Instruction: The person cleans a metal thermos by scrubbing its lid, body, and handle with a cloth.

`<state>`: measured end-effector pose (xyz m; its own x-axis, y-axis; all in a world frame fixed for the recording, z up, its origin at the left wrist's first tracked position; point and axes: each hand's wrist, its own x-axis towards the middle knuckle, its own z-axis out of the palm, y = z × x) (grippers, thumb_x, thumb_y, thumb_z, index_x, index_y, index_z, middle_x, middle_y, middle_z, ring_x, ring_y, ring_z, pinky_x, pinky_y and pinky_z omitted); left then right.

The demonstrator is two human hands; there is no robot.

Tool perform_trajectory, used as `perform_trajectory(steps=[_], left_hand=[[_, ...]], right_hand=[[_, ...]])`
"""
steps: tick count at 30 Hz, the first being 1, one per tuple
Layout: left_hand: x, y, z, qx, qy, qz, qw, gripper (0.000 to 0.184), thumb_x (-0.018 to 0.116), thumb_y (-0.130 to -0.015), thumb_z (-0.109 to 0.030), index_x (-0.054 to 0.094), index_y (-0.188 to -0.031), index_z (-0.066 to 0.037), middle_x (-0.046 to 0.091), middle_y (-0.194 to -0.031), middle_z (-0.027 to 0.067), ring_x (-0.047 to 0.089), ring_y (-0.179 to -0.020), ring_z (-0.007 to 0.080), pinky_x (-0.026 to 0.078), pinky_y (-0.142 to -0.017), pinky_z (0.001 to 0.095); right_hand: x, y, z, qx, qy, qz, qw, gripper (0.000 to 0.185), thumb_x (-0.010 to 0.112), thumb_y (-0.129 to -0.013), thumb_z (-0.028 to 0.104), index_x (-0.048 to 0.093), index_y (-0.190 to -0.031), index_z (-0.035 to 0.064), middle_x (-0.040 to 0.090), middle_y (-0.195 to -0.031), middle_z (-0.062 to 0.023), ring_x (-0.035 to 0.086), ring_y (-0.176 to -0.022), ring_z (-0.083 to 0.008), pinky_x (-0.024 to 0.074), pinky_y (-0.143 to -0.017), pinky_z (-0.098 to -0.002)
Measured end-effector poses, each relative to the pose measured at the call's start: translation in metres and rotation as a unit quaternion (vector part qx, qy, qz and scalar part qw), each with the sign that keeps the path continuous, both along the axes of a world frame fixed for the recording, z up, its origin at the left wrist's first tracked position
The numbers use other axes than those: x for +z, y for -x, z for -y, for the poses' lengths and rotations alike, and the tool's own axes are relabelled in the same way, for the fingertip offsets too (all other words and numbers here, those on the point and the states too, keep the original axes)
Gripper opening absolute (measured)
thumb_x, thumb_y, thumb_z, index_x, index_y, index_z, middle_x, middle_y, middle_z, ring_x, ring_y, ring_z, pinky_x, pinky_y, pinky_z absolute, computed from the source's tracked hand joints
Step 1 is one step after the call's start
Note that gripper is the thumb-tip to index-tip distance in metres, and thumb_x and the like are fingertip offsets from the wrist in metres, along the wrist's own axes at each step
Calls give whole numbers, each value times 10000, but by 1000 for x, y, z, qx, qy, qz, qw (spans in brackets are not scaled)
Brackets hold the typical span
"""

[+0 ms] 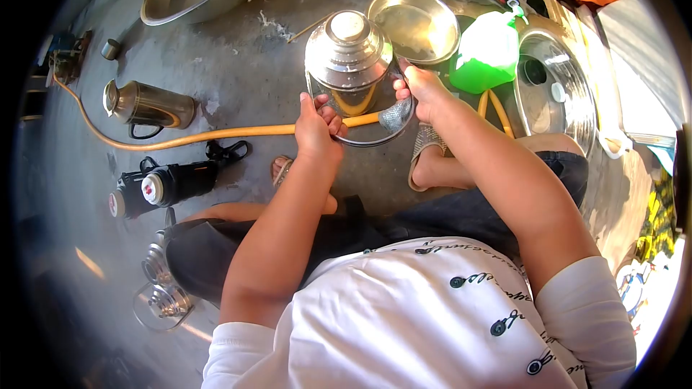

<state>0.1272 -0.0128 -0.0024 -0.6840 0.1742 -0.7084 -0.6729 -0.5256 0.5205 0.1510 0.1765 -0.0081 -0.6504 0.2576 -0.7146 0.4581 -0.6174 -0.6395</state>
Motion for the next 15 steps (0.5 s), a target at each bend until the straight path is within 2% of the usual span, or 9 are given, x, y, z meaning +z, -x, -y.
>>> perform_trajectory(steps=[2,3,5,6,8,11,15], left_hand=[[-5,9,6,3,9,-9,1000,378,365,-1031,-448,496,-940,-105,243,-554,-49,218,-425,94,206,-426,269],[-8,14,8,3,20,-20,1000,371,376,-1031,-437,517,-946,-104,250,-559,-50,215,-425,87,196,-410,258],[-10,18,11,18,22,-10,1000,360,404,-1024,-438,531,-972,-106,249,-553,-53,209,-416,82,188,-399,253],[-9,17,12,13,23,-5,1000,364,407,-1020,-443,525,-975,-103,258,-549,-55,221,-409,81,193,-405,261],[-10,13,13,9,24,-9,1000,366,425,-1008,-452,516,-984,-98,278,-546,-52,244,-399,86,204,-411,270],[-13,5,7,28,39,-23,999,367,433,-1005,-450,512,-989,-92,285,-547,-40,254,-398,93,217,-411,274],[-10,-16,-3,40,56,-28,997,309,458,-999,-413,468,-989,-105,324,-581,-23,300,-422,102,270,-431,285]], right_hand=[[-8,3,9,-81,87,19,993,307,503,-1003,331,475,-905,42,384,-599,24,339,-496,-81,318,-465,-230],[-4,-5,26,-129,80,16,988,320,490,-1009,347,466,-904,46,363,-590,18,324,-493,-92,306,-454,-219],[2,-28,53,-234,167,4,958,332,449,-1024,356,458,-895,50,376,-638,6,336,-529,-109,325,-479,-242],[2,-36,63,-229,169,6,958,332,449,-1024,356,458,-895,50,376,-638,6,336,-529,-109,325,-479,-242],[1,-46,78,-311,196,-42,929,353,427,-1028,383,456,-897,57,390,-738,-20,372,-581,-122,369,-510,-263],[2,-48,72,-292,180,-28,939,354,388,-1042,368,457,-887,58,412,-755,-23,364,-605,-135,358,-544,-293],[3,-47,68,-267,132,9,955,335,395,-1041,362,471,-907,64,433,-755,-32,392,-608,-145,382,-554,-293]])
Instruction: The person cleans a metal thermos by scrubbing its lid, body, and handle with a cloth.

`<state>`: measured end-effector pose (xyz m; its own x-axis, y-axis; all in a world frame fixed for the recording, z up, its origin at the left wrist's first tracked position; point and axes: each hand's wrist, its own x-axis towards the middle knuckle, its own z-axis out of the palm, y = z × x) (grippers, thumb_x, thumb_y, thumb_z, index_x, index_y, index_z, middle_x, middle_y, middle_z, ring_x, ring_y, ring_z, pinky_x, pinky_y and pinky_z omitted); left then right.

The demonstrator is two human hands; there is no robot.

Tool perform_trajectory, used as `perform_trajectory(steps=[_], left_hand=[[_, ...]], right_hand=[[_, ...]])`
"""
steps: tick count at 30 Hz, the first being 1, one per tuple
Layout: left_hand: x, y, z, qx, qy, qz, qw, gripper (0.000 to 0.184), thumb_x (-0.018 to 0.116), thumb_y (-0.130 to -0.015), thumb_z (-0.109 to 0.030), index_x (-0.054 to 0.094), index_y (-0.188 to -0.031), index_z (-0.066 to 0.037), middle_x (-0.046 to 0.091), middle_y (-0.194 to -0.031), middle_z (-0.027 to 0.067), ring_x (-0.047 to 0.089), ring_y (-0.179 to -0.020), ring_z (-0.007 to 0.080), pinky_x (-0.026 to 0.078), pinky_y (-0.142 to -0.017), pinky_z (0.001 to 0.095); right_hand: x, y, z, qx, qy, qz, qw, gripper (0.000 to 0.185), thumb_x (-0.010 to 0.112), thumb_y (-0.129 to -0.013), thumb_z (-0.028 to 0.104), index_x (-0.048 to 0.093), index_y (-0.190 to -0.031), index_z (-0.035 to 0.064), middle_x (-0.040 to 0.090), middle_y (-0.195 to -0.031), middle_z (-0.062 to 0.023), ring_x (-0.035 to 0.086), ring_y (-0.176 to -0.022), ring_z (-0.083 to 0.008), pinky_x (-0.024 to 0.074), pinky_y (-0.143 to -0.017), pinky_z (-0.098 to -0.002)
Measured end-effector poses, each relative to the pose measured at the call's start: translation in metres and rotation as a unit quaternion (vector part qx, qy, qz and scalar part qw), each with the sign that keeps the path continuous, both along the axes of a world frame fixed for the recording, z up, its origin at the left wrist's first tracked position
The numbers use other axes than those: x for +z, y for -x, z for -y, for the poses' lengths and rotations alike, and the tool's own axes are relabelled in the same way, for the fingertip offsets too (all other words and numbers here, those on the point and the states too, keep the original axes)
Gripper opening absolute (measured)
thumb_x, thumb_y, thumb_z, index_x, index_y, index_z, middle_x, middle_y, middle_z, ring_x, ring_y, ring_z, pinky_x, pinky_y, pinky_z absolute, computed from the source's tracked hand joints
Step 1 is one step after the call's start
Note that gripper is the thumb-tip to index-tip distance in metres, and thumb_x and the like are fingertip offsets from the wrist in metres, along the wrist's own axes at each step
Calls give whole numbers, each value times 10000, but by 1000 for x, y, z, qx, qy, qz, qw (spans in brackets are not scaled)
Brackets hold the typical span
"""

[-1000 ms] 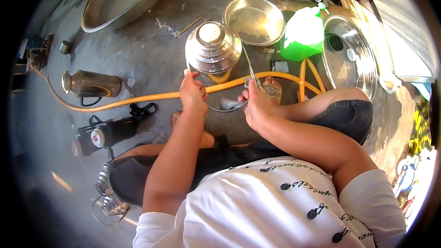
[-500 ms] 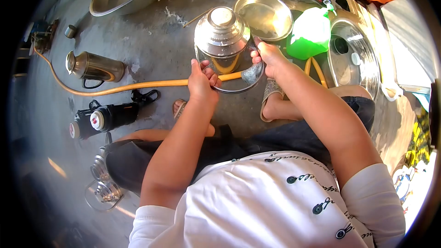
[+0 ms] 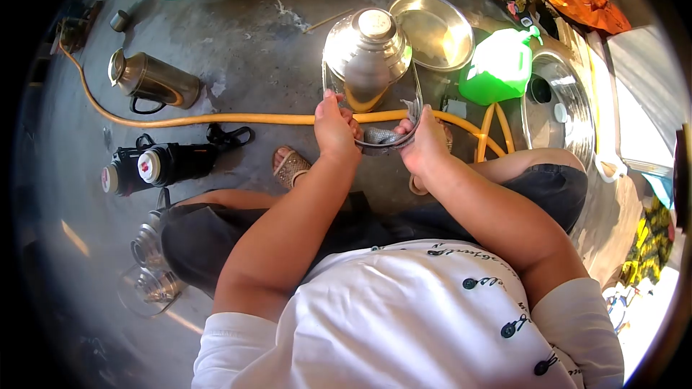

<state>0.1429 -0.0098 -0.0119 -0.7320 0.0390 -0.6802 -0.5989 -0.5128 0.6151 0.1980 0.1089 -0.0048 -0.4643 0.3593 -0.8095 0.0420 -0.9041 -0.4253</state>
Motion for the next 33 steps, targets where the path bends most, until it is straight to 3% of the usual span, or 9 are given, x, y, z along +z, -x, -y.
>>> perform_trajectory(steps=[3,6,14,18,22,26,29,30,33], left_hand=[[-4,-7,-1,-20,7,7,1000,256,463,-1002,-369,450,-997,-113,343,-602,-18,319,-439,109,293,-442,296],[-8,-8,0,-25,8,7,1000,237,465,-1002,-349,454,-997,-112,350,-611,-16,314,-441,111,304,-442,305],[18,13,7,6,-123,47,991,327,465,-1002,-435,470,-885,-131,302,-571,-36,311,-469,111,269,-467,281],[27,35,16,-42,-273,-48,960,258,474,-1004,-372,498,-883,-145,538,-731,-9,499,-628,141,391,-536,281],[36,46,17,-69,-311,-59,946,242,476,-1007,-346,524,-933,-120,609,-817,22,576,-696,172,429,-565,279],[60,40,15,-103,-172,-91,975,312,447,-1014,-385,522,-895,-106,594,-771,32,623,-713,191,441,-576,300],[57,47,31,-158,113,-157,968,297,536,-980,-363,529,-794,-132,514,-692,-13,546,-675,146,417,-620,285],[59,49,36,-164,118,-160,966,297,536,-980,-363,529,-794,-132,514,-692,-13,546,-675,146,417,-620,285],[70,49,33,-65,300,-232,923,237,610,-948,-323,563,-853,-111,518,-713,-28,511,-674,110,414,-630,283]], right_hand=[[-11,-6,-16,134,-141,46,980,267,433,-1033,327,524,-958,87,491,-770,-39,467,-650,-151,447,-603,-288],[-32,-6,-42,109,-252,60,960,303,447,-1020,377,540,-1019,88,475,-707,-10,467,-639,-139,442,-603,-282],[35,11,-85,55,-209,39,976,415,366,-1024,472,535,-997,93,527,-725,-38,492,-634,-168,440,-589,-301],[33,19,-122,84,-214,-80,970,320,383,-1038,359,536,-1009,79,542,-731,-61,500,-631,-169,454,-594,-303],[38,22,-133,80,-226,-96,966,299,389,-1038,336,541,-1026,78,558,-761,-70,513,-642,-174,456,-592,-305],[31,24,-122,-22,-189,-91,978,291,415,-1030,339,543,-1046,78,570,-809,-82,512,-654,-195,456,-584,-325],[5,27,-122,-69,-133,-111,982,277,421,-1026,342,528,-1044,88,572,-840,-86,511,-672,-211,461,-600,-341],[7,27,-112,-77,-136,-110,982,263,416,-1026,334,515,-1041,90,576,-863,-80,520,-689,-219,466,-616,-350],[7,35,-109,-104,-150,-73,981,301,445,-1016,359,540,-1038,75,568,-849,-78,509,-682,-197,457,-613,-322]])
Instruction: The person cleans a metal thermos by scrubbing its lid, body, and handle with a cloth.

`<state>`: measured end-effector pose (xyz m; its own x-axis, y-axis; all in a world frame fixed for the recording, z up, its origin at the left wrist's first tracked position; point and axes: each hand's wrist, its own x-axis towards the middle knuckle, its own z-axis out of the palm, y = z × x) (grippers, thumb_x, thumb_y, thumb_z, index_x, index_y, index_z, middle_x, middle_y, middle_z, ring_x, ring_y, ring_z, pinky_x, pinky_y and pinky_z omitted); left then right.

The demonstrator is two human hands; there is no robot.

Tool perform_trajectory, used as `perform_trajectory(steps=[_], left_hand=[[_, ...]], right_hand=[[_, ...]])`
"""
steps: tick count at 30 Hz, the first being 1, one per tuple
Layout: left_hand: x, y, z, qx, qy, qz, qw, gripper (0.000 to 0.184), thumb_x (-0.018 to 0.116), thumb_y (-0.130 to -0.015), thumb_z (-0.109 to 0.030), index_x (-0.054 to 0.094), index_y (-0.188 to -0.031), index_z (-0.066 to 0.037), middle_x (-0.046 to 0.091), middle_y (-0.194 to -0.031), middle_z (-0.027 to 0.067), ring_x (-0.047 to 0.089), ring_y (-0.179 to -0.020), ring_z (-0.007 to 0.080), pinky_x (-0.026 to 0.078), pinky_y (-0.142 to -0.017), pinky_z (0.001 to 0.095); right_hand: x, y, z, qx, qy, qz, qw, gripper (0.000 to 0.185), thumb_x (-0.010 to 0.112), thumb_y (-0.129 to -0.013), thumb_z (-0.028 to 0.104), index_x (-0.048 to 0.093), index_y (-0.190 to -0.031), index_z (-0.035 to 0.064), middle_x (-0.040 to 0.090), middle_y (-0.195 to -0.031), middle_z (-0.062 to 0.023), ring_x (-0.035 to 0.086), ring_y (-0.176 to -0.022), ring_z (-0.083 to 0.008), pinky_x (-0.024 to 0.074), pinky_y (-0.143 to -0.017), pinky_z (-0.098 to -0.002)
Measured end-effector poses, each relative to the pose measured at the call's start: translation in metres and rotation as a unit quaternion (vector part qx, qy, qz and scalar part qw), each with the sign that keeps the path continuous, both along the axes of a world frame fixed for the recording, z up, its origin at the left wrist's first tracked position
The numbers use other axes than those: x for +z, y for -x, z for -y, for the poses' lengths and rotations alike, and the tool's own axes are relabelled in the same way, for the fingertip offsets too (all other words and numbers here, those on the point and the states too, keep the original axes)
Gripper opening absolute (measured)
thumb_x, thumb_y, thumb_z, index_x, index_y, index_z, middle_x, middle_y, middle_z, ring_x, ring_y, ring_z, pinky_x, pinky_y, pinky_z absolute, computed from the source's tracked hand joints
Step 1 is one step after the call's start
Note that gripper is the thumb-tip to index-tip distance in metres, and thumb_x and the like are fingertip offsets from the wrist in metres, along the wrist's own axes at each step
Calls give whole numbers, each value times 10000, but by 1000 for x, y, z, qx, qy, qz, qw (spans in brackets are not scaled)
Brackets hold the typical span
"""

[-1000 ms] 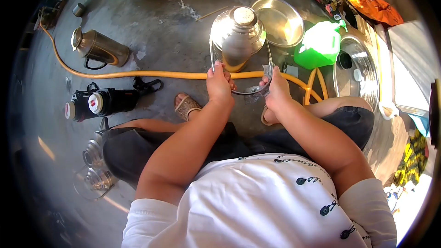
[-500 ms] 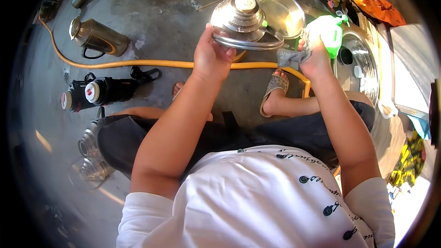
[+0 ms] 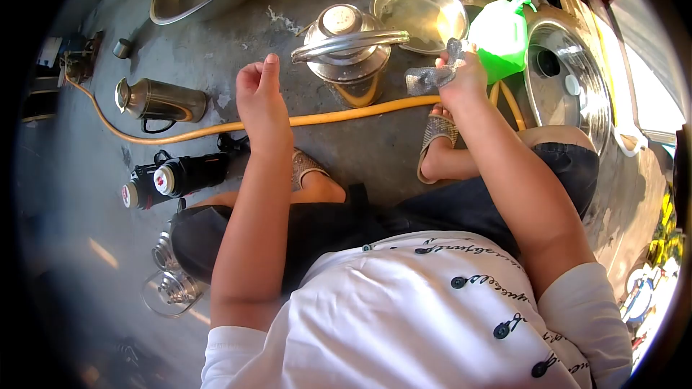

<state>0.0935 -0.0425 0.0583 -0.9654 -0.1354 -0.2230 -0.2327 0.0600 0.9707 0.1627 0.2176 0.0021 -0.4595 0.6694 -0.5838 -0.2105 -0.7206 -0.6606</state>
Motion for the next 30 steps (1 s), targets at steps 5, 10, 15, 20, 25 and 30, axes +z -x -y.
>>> perform_trajectory(steps=[5,10,15,20,25,30], left_hand=[[19,13,-30,-64,85,-259,960,197,634,-935,-224,572,-999,-48,557,-850,3,514,-676,75,442,-602,222],[16,0,-48,-252,104,-31,962,266,680,-896,-235,563,-1049,-52,563,-894,19,542,-706,90,463,-573,237],[-6,-14,-49,-173,343,-222,896,514,771,-793,-250,509,-1196,-66,495,-1137,107,518,-975,175,473,-801,335],[4,16,-81,-210,441,-386,782,666,776,-754,-326,469,-1308,-118,428,-1267,154,428,-1161,285,446,-906,409],[-6,44,-88,-267,543,-438,665,254,661,-870,-354,670,-1064,-191,568,-1100,74,513,-1018,325,464,-882,407],[-10,71,-42,-206,562,-457,658,212,630,-892,-320,673,-1007,-148,602,-1047,71,517,-1053,266,371,-954,397]], right_hand=[[2,11,-14,0,-67,-56,996,333,501,-989,355,597,-1046,41,597,-852,-68,529,-696,-165,453,-663,-283],[17,3,-11,8,0,-46,999,301,460,-1018,317,565,-1111,51,579,-852,-54,529,-703,-154,455,-648,-284],[1,2,-7,-12,10,-51,999,303,497,-1003,334,584,-1087,56,581,-872,-66,544,-729,-170,473,-666,-308],[-2,5,-8,-35,40,-43,998,361,503,-988,413,589,-1062,71,582,-843,-48,559,-729,-169,460,-663,-309],[-5,8,-23,-77,72,-25,994,322,471,-1006,341,565,-1110,51,592,-859,-107,572,-747,-231,487,-682,-356],[-10,10,-26,-63,27,24,997,348,472,-1000,363,573,-1122,54,611,-870,-96,593,-743,-224,478,-626,-351]])
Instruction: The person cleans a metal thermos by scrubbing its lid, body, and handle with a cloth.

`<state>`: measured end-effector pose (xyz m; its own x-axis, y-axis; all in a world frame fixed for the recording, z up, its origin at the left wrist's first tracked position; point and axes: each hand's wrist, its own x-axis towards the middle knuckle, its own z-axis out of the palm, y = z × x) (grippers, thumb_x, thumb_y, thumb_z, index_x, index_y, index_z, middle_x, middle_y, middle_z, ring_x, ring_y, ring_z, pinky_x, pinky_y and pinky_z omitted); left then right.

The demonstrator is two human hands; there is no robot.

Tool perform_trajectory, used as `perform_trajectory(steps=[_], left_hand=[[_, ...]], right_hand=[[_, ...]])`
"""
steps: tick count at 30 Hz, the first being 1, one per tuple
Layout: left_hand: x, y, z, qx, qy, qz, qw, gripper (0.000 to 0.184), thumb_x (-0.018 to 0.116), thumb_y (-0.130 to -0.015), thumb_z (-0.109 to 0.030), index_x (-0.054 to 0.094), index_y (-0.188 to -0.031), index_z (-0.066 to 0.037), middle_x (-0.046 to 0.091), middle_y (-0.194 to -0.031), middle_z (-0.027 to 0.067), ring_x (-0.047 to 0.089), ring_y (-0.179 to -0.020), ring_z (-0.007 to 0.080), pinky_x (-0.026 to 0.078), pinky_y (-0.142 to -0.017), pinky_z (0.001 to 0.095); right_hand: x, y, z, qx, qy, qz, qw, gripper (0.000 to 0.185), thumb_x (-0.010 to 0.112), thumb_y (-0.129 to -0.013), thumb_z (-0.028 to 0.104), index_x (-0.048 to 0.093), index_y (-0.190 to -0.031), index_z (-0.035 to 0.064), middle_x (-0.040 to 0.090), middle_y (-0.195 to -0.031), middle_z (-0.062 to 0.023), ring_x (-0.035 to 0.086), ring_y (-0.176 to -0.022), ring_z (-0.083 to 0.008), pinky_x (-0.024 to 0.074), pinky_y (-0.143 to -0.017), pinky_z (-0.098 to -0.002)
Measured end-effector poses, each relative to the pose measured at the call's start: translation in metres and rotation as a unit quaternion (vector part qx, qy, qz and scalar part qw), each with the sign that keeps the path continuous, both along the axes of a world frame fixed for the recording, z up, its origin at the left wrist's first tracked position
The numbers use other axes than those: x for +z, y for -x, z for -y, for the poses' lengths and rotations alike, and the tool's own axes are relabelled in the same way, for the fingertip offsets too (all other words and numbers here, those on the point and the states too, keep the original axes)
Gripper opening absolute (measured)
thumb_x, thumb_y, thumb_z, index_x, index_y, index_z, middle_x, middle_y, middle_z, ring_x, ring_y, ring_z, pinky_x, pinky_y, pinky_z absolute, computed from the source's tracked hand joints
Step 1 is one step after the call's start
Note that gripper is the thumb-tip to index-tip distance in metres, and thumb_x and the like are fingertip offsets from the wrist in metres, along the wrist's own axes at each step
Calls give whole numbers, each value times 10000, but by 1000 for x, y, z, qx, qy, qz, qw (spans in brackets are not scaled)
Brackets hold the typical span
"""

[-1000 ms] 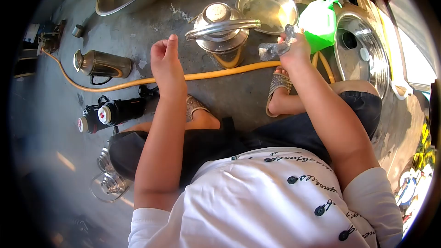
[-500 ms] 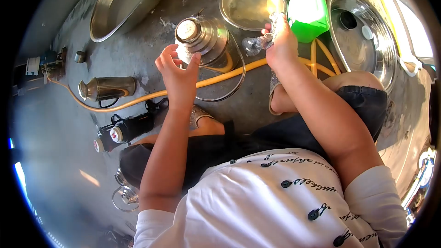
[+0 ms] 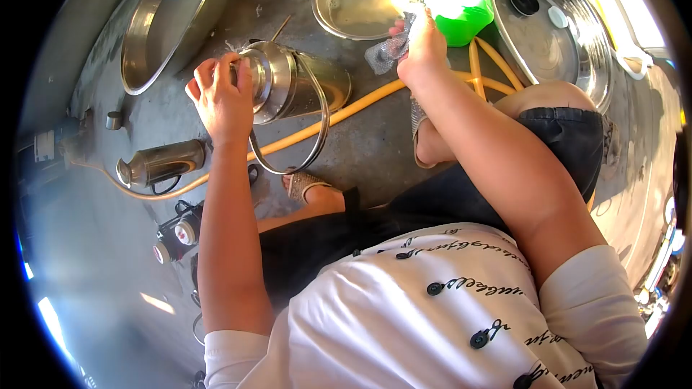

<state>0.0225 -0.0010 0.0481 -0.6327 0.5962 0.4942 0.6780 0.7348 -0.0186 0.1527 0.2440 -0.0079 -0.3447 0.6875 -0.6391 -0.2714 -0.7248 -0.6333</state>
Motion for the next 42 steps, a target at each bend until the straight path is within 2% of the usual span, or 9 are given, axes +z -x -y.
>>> perform_trajectory(steps=[14,21,23,24,27,33,34,39,42], left_hand=[[-49,38,154,260,-296,271,879,405,555,-960,-400,620,-1142,-45,519,-1120,113,511,-1013,224,403,-913,339],[-56,45,154,254,-391,301,832,357,571,-965,-382,618,-1077,-46,508,-961,-1,463,-834,103,401,-738,250],[-52,40,140,272,-410,318,810,356,571,-964,-382,613,-1080,-48,514,-931,-13,459,-796,93,393,-691,234],[-55,40,140,263,-417,338,802,361,559,-973,-386,591,-1113,-55,530,-903,-20,478,-778,80,413,-674,226],[-70,35,128,234,-489,395,742,350,553,-982,-369,566,-1140,-57,548,-897,-13,513,-792,78,448,-695,235],[-88,34,134,312,-503,514,621,370,564,-971,-343,503,-1243,-100,599,-1107,40,609,-992,185,515,-800,316],[-95,40,141,364,-451,495,647,376,534,-929,-495,535,-1170,-206,628,-1078,-16,597,-925,168,432,-687,305],[-80,46,127,425,-440,486,624,382,580,-895,-506,546,-1145,-220,613,-1078,-12,547,-996,163,406,-756,388],[-78,49,150,379,-446,516,625,425,617,-861,-537,563,-1142,-223,597,-1102,-9,518,-1022,164,389,-781,392]], right_hand=[[-67,51,30,-60,119,-106,985,266,438,-1016,326,549,-1018,84,536,-807,-53,507,-700,-173,455,-627,-324],[-10,133,140,160,107,-294,936,358,435,-1021,383,585,-1141,81,559,-856,-53,542,-805,-181,469,-736,-333],[-2,146,174,239,6,-266,934,327,470,-1015,334,610,-1131,62,602,-933,-90,579,-899,-195,474,-775,-325],[-17,156,187,270,-210,-215,915,292,490,-1003,298,623,-1104,59,616,-976,-108,588,-948,-217,477,-800,-335],[-56,162,202,377,-611,-84,691,226,557,-930,259,656,-1037,87,645,-1097,-94,590,-1059,-283,401,-1001,-439],[-129,180,139,345,-691,190,606,242,524,-927,328,709,-1008,194,654,-1165,5,513,-1226,-288,302,-1076,-536],[-139,180,122,339,-697,220,592,238,535,-919,328,706,-1014,192,654,-1169,2,507,-1232,-286,305,-1075,-538],[-172,175,76,232,-689,238,644,209,591,-883,283,704,-1016,167,652,-1158,-28,591,-1099,-281,455,-923,-450],[-176,163,71,310,-580,258,708,227,578,-882,334,699,-1042,228,606,-1188,0,558,-1086,-338,489,-896,-429]])
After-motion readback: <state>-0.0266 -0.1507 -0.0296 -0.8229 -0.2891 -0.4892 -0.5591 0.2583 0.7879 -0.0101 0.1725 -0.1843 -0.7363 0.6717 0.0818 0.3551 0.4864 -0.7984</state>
